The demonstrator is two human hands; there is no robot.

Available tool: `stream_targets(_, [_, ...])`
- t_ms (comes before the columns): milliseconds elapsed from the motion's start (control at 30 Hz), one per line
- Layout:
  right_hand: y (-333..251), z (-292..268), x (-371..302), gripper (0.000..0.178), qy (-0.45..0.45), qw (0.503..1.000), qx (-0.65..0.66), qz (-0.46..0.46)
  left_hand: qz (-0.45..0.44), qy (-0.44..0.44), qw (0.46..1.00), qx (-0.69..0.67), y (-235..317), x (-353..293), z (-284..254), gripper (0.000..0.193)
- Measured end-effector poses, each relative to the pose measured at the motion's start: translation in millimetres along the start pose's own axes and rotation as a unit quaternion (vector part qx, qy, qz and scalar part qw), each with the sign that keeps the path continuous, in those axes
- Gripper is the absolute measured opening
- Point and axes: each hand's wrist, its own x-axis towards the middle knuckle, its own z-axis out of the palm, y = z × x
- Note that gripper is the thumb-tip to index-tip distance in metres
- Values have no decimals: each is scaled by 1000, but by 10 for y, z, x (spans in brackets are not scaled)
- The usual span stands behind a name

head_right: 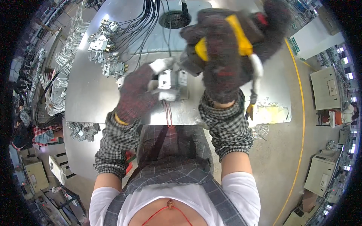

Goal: The person assembles electronic components by securing them with screws using an electric screwdriver.

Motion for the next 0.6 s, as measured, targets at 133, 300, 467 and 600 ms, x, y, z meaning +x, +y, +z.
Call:
stream_targets(133, [-13,37,4,71,4,1000,-21,-6,-153,-84,984,-22,27,20,-98,69])
stream_targets(300, [105,-21,-6,74,-6,996,-91,1,-167,-165,972,1,-92,85,-140,62])
stream_targets(467, [225,-63,-96,60,-108,988,-103,-27,-121,-222,965,71,-83,133,-130,59])
stream_targets(600, [344,-95,-254,56,-190,974,-112,-45,-122,-233,962,72,42,172,-250,68])
